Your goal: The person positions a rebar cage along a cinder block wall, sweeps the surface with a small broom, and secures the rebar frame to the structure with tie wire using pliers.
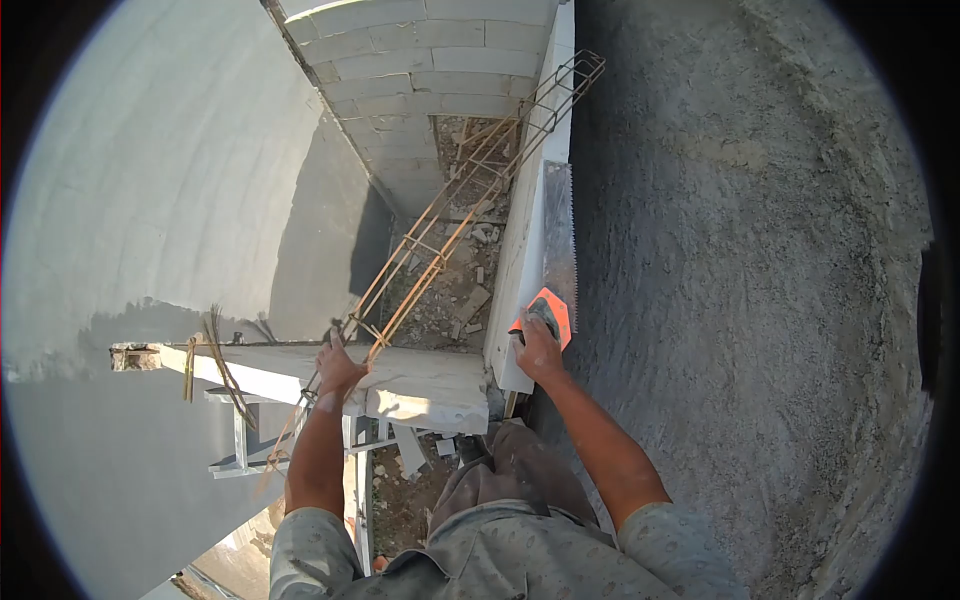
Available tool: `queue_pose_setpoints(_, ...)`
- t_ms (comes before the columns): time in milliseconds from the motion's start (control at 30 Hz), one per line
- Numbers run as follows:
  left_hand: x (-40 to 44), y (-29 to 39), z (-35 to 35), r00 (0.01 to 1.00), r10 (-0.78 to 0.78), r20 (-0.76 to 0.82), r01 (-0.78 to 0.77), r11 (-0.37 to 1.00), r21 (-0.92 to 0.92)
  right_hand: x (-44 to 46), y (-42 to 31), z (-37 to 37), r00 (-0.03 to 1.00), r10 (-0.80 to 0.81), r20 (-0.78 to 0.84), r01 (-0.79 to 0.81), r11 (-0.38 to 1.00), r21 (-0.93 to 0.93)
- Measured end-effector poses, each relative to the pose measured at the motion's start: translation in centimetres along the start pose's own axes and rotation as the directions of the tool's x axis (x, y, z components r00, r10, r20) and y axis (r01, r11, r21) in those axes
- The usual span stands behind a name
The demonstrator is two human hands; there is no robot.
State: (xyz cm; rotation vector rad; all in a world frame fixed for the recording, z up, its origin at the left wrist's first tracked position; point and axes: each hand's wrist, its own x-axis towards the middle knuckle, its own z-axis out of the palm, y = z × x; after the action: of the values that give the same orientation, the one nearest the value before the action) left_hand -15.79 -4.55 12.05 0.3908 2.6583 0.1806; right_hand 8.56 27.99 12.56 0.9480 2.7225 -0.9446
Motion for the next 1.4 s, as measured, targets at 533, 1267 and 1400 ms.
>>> queue_pose_setpoints(533, -9.6, 5.0, -19.1, 0.998, -0.030, 0.051, 0.046, 0.930, -0.365, 13.8, 3.4, 0.8, 0.961, -0.218, -0.171, 0.196, 0.971, -0.136)
queue_pose_setpoints(1267, -23.1, 14.4, -28.4, 0.925, 0.296, -0.238, -0.216, 0.925, 0.314, 1.2, -12.3, -14.1, 0.977, 0.208, -0.049, 0.036, 0.066, 0.997)
queue_pose_setpoints(1400, -26.4, 15.7, -32.0, 0.806, 0.542, -0.238, -0.351, 0.761, 0.545, -4.3, -10.6, -13.8, 0.974, 0.224, -0.044, 0.085, -0.177, 0.980)
